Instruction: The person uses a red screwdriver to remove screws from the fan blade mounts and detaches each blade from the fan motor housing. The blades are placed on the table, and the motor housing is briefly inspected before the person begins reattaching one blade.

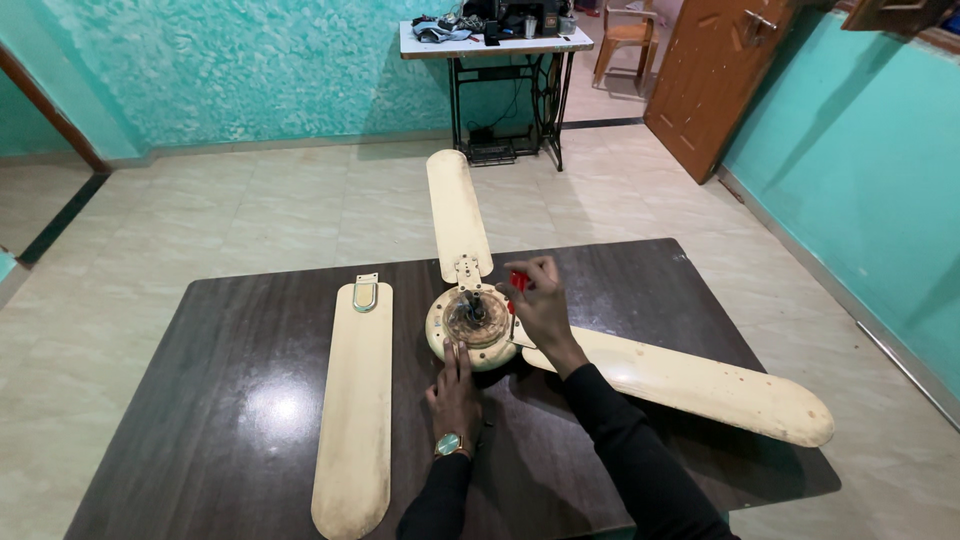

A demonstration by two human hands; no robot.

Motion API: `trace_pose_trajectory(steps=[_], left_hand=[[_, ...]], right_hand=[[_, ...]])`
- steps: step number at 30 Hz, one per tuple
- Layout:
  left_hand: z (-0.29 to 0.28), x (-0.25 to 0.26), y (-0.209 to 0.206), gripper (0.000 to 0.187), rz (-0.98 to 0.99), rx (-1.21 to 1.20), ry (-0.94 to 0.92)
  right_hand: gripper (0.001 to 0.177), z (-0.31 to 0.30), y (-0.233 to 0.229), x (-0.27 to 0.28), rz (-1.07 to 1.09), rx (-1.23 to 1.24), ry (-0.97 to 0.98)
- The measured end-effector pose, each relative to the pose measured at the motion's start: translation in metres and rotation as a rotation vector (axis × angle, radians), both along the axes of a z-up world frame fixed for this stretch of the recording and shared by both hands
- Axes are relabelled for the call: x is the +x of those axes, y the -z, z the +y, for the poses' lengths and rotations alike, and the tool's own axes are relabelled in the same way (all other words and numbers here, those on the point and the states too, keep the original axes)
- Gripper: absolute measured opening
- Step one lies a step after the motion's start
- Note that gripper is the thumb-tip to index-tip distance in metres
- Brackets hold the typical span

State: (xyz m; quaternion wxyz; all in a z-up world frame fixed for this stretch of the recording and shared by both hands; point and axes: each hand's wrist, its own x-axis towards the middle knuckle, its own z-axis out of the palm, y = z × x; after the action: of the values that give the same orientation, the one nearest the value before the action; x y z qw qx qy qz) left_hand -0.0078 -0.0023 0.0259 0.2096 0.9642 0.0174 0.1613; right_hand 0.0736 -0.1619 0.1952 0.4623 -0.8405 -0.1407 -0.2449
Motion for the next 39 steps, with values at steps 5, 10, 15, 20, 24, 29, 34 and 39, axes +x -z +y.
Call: trace_pose_trajectory(steps=[5, 10, 15, 20, 24, 29, 34, 39], left_hand=[[0.001, 0.001, 0.006, 0.098, -0.086, 0.061, -0.010], [0.000, 0.003, 0.004, 0.102, 0.000, 0.063, -0.015], [0.000, 0.003, 0.001, 0.102, -0.008, 0.012, -0.010], [0.001, -0.002, -0.003, 0.102, -0.078, 0.063, -0.001], [0.000, -0.004, -0.011, 0.106, 0.013, -0.015, 0.011], [0.000, -0.004, -0.011, 0.100, -0.012, -0.006, 0.000], [-0.001, 0.001, -0.005, 0.085, -0.032, 0.063, -0.027], [0.000, -0.001, -0.005, 0.087, -0.019, 0.054, -0.024]], right_hand=[[0.032, -0.001, 0.003, -0.002, -0.131, 0.075, -0.097], [0.025, -0.002, 0.008, 0.004, -0.197, -0.054, -0.027], [0.040, -0.004, 0.014, 0.009, 0.081, 0.054, -0.050], [0.046, -0.007, 0.019, 0.006, -0.095, 0.121, -0.153], [0.046, -0.001, 0.010, 0.004, 0.087, -0.035, 0.002], [0.069, -0.001, 0.002, -0.004, 0.036, 0.066, -0.053], [0.064, -0.006, 0.014, -0.001, 0.069, 0.132, -0.127], [0.023, -0.003, 0.043, 0.000, 0.331, 0.133, -0.183]])
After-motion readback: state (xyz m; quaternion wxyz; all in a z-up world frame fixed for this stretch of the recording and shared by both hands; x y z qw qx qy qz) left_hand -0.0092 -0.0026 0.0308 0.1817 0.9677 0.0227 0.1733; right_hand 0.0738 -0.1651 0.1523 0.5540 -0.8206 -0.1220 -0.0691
